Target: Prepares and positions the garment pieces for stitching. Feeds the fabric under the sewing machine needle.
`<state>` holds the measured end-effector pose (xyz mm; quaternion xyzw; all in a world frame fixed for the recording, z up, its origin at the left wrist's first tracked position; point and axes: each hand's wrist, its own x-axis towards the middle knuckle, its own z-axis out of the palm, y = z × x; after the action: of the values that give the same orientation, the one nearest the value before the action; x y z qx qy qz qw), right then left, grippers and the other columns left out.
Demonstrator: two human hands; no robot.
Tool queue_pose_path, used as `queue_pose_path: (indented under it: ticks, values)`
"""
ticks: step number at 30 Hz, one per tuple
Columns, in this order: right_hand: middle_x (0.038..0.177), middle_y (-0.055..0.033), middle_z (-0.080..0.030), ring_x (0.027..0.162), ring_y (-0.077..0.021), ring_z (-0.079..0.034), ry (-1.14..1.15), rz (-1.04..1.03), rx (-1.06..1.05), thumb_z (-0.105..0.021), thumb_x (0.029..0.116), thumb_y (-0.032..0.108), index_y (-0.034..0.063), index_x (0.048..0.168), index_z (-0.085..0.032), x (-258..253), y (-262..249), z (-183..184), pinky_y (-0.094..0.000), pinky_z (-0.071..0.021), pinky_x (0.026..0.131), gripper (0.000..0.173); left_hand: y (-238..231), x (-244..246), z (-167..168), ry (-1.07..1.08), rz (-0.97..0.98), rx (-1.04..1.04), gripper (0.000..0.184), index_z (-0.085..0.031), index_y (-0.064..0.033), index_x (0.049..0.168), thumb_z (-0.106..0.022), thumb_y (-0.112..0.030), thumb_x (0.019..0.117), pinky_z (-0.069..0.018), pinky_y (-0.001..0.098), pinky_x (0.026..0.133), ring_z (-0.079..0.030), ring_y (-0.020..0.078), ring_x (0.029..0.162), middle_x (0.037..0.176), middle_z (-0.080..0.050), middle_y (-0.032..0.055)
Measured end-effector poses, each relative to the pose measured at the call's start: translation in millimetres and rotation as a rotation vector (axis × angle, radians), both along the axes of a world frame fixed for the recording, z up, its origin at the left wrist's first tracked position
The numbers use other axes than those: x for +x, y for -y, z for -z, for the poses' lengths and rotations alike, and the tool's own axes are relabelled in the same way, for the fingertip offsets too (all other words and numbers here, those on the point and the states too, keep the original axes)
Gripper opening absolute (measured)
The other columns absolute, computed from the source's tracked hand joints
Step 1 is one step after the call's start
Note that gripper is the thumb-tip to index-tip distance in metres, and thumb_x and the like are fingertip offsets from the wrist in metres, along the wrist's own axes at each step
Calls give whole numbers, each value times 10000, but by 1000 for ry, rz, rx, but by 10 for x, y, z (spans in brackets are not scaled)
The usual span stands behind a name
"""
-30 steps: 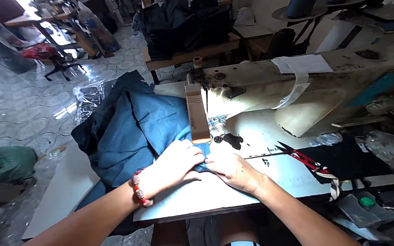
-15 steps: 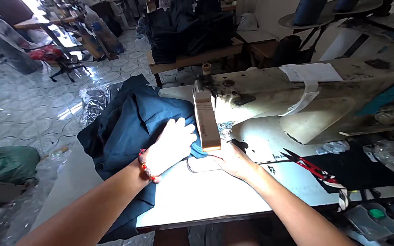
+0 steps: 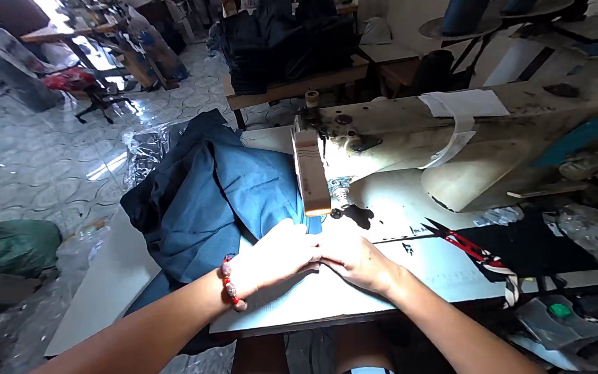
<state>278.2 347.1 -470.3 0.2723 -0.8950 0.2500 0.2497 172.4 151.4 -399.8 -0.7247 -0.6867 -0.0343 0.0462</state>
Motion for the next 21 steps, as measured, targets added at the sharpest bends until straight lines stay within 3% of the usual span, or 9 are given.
queue_pose_path:
  ticks: [2, 4, 9, 11, 13, 16, 19, 21]
  values:
    - [1057, -116, -768, 1077, -234, -723, -9, 47, -18, -573, 992, 102, 42, 963, -774, 102, 13, 35, -361, -564, 962, 211, 29, -87, -25, -6, -31, 19, 287, -727, -141, 1028, -667, -409, 942, -475, 435, 672, -644, 282, 878, 1004, -690, 62]
    - [1094, -123, -772, 1099, -249, -728, -9, 67, 0, -572, 979, 83, 35, 968, -779, 116, 21, 27, -367, -564, 970, 213, 78, -175, -107, -39, -151, -50, 325, -711, -145, 1126, -662, -411, 945, -486, 449, 700, -643, 294, 976, 1224, -696, 45]
    - [1057, -128, -744, 1009, -272, -719, 18, 59, 52, -534, 984, 67, 42, 953, -742, -76, -11, -34, -400, -580, 869, 212, 106, -245, -208, -54, -308, -129, 310, -713, -121, 1192, -470, -268, 1066, -556, 443, 764, -651, 328, 1059, 1280, -661, 89]
    - [1056, -153, -740, 1018, -297, -720, 84, 62, 31, -534, 1004, 83, 13, 976, -742, -157, -54, -68, -445, -576, 881, 221, 117, -276, -218, -76, -335, -44, 253, -733, -102, 1159, -526, -182, 1038, -565, 437, 749, -666, 330, 1018, 1239, -668, 116]
    - [1023, -146, -745, 1008, -276, -721, 72, 70, -3, -556, 1001, 96, 4, 965, -748, -236, -87, -70, -409, -569, 907, 215, 137, -310, -254, -138, -333, 33, 195, -737, -83, 1095, -589, -178, 1012, -557, 436, 677, -678, 322, 900, 1010, -676, 122]
    - [992, -129, -743, 999, -250, -711, 21, 75, -24, -572, 987, 94, 17, 950, -755, -340, -134, -45, -366, -558, 917, 202, 126, -217, -308, -108, -237, 38, 258, -723, -105, 866, -583, -265, 1014, -506, 444, 640, -663, 288, 791, 794, -649, 81]
    - [1064, -128, -746, 1063, -271, -702, 83, 41, 15, -547, 981, 86, 43, 1014, -771, -272, -104, -61, -409, -547, 953, 230, 77, 49, -204, 22, -135, -23, 287, -688, -73, 882, -545, -267, 1037, -501, 471, 653, -658, 336, 811, 823, -652, 121]
    - [1050, -115, -740, 1040, -261, -706, 71, 33, 42, -555, 996, 113, 55, 974, -756, -123, 9, -55, -416, -565, 918, 210, 96, 19, -103, 39, -80, 21, 262, -714, -102, 920, -573, -305, 1008, -473, 451, 650, -642, 312, 836, 916, -671, 92]
